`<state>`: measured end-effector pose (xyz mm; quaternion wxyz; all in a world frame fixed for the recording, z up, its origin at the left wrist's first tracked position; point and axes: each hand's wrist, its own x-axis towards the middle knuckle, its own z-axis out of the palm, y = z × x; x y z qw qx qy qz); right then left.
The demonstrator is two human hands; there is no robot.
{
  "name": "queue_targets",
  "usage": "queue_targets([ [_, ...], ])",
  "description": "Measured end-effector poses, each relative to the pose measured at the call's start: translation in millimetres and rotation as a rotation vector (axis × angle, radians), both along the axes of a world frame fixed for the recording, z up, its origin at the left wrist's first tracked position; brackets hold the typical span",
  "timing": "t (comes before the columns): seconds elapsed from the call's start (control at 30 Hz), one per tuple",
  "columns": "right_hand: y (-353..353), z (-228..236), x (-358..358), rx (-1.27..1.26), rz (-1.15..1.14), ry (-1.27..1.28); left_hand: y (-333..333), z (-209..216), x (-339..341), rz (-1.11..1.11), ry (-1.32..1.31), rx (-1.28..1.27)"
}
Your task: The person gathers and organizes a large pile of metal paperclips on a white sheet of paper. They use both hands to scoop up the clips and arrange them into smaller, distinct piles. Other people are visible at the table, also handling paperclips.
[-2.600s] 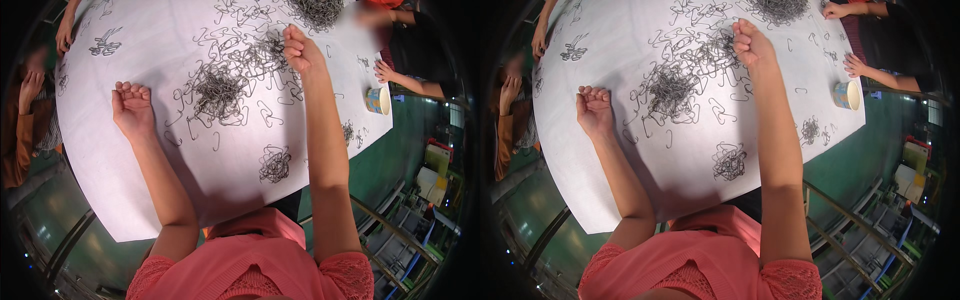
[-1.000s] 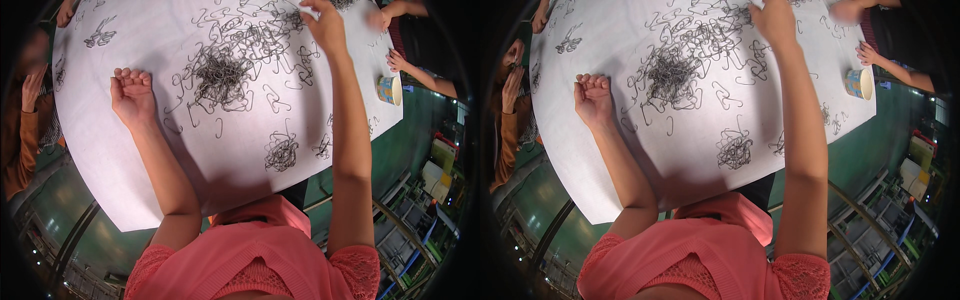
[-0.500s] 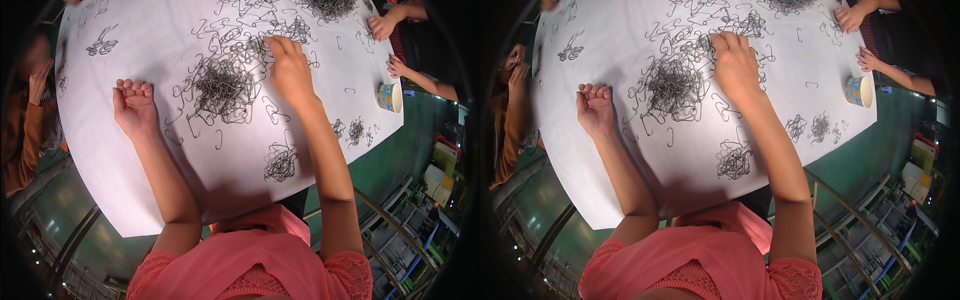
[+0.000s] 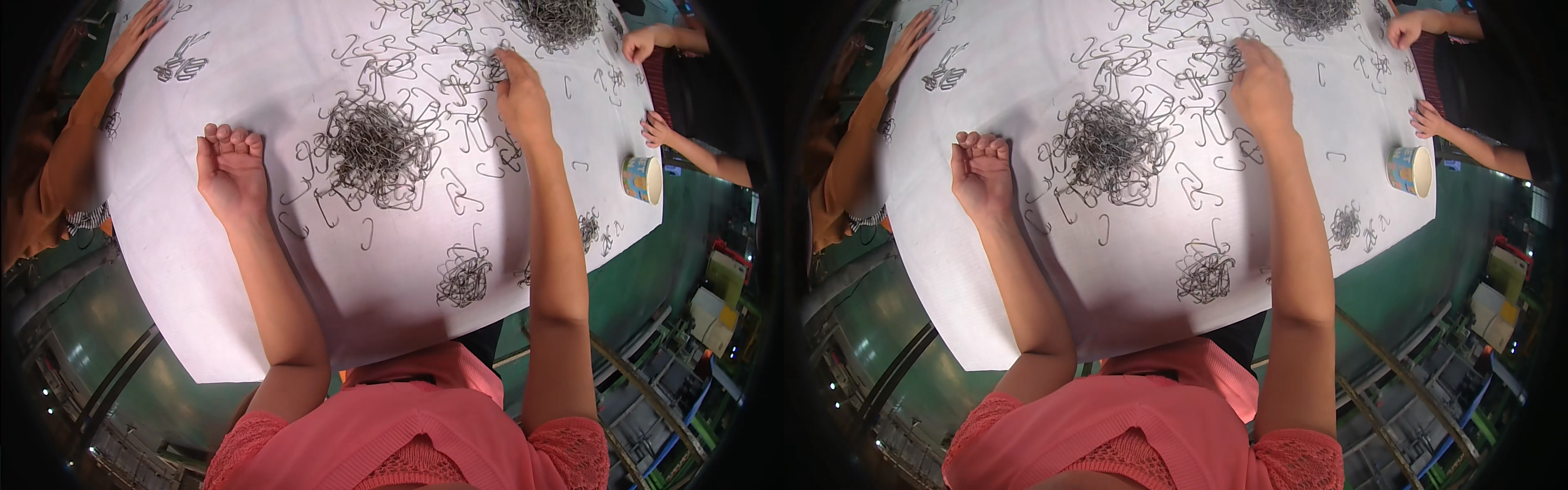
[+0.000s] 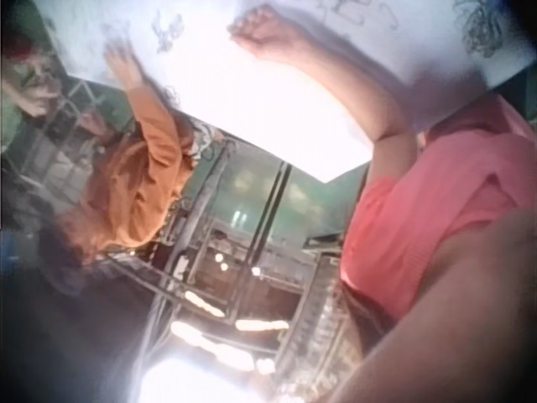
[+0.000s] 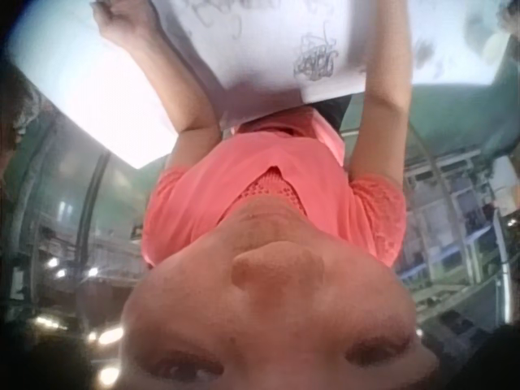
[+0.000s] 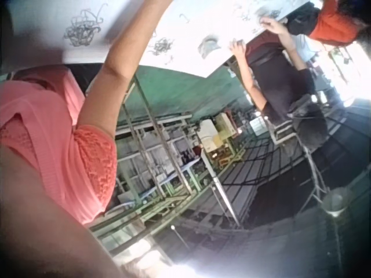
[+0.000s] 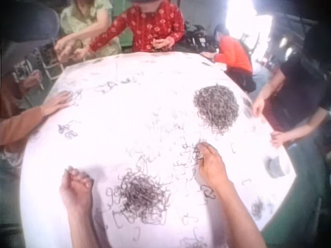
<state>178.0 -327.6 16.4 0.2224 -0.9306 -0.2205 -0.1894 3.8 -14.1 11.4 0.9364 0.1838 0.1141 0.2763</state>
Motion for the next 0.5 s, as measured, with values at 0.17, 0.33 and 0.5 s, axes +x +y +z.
queue_targets([
  [0.17, 20.1, 30.9, -28.6, 0.325, 0.251, 0.480, 4.9, -6.3, -2.6, -0.029, -0.037, -0.021],
  [0.33, 24.4, 28.8, -19.9, 0.266, 0.193, 0.364, 1.7, -2.8, -2.1, -0.015, -0.015, -0.012],
  [0.5, 60.9, 14.2, -37.1, 0.045, 0.140, 0.081, -0.6, -1.0, -0.6, -0.019, -0.017, -0.022],
])
